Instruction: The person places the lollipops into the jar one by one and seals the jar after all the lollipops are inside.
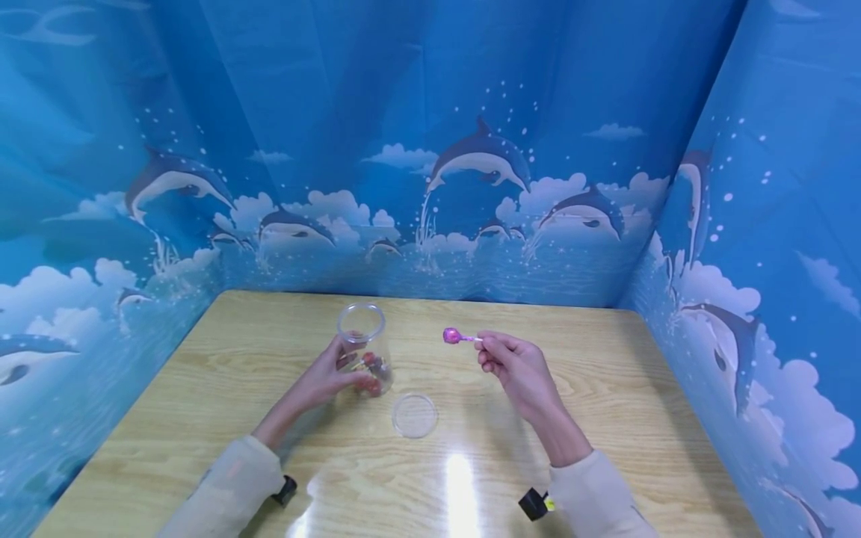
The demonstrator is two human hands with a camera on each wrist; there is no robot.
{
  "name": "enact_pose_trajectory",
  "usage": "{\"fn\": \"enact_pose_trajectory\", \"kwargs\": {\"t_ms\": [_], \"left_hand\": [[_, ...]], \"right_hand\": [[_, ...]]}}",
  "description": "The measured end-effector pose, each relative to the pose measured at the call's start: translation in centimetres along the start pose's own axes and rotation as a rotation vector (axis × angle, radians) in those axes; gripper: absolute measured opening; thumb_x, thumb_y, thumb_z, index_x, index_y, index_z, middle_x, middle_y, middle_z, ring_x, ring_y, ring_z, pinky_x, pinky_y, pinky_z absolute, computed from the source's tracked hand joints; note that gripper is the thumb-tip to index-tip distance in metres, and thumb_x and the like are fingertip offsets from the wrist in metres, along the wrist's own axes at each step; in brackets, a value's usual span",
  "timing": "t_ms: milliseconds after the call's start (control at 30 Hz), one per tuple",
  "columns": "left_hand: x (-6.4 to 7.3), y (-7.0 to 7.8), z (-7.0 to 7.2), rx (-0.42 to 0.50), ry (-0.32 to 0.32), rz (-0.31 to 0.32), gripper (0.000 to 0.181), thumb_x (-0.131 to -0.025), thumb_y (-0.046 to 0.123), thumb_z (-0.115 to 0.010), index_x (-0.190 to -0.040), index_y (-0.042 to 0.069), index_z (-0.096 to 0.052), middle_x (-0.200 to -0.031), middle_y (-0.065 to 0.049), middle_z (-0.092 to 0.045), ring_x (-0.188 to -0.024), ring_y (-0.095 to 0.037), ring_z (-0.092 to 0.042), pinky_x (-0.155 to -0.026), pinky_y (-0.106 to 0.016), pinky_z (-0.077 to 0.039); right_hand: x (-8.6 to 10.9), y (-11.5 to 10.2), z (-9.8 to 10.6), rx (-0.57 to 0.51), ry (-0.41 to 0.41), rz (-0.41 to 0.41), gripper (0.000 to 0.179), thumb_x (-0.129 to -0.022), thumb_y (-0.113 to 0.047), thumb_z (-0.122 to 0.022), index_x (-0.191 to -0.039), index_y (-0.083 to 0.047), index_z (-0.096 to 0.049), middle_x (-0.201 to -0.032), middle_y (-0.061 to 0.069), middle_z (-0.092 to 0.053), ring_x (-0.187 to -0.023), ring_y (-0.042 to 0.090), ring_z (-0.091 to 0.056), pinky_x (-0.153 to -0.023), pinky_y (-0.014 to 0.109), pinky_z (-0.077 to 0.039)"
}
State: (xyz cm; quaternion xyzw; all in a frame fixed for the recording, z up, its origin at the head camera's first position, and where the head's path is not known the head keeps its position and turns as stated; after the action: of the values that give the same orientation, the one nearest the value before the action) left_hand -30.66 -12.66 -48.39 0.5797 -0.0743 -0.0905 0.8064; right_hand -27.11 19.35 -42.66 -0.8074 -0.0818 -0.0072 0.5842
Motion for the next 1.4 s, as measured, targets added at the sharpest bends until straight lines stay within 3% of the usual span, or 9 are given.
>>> {"fn": "enact_pose_trajectory", "kwargs": {"t_ms": [400, 633, 833, 1400], "left_hand": [[-0.1, -0.2, 0.0, 0.005, 0.002, -0.004, 0.076, -0.081, 0.009, -0.087, -0.143, 0.004, -0.043, -0.145, -0.023, -0.051, -0.145, -0.044, -0.040, -0.122, -0.052, -0.031], [-0.2, -0.1, -0.1, 0.031, -0.004, 0.002, 0.077, -0.080, 0.005, -0.087, -0.142, 0.002, -0.042, -0.145, -0.025, -0.049, -0.145, -0.043, -0.040, -0.123, -0.051, -0.030], [-0.2, -0.1, -0.1, 0.007, 0.011, 0.015, 0.078, -0.079, 0.006, -0.088, -0.143, 0.004, -0.043, -0.144, -0.023, -0.052, -0.144, -0.041, -0.042, -0.123, -0.051, -0.031], [-0.1, -0.2, -0.1, 0.022, 0.011, 0.032, 0.078, -0.079, 0.006, -0.088, -0.142, 0.006, -0.044, -0.146, -0.024, -0.050, -0.144, -0.042, -0.041, -0.123, -0.053, -0.031]], "right_hand": [[-1.3, -0.6, -3.0, -0.008, -0.069, 0.010, 0.036, -0.106, -0.016, -0.060, -0.133, 0.009, -0.059, -0.102, 0.004, -0.072, -0.086, 0.011, -0.063, -0.072, 0.020, -0.057], [-2.0, -1.3, -5.1, -0.037, -0.106, 0.027, 0.027, -0.106, -0.013, -0.059, -0.126, 0.003, -0.065, -0.100, 0.005, -0.073, -0.085, 0.011, -0.064, -0.070, 0.020, -0.057], [-2.7, -1.7, -6.9, -0.042, -0.142, 0.032, 0.038, -0.107, -0.012, -0.059, -0.135, 0.012, -0.056, -0.100, 0.005, -0.072, -0.083, 0.011, -0.063, -0.068, 0.020, -0.056], [-4.2, -1.6, -10.6, 0.031, -0.187, 0.023, 0.030, -0.108, -0.011, -0.055, -0.130, 0.009, -0.061, -0.102, 0.006, -0.071, -0.081, 0.012, -0.061, -0.066, 0.020, -0.054]]}}
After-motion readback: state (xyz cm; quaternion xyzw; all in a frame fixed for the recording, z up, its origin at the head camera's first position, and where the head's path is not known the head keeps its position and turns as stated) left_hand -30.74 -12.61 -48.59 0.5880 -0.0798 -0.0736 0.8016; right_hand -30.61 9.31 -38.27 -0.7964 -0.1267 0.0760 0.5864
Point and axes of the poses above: each hand's wrist, its own x-axis away from the middle knuckle, its own z-axis out of the back of the hand, y = z × x, the point moved 8 cm from there along -x, towards the middle knuckle
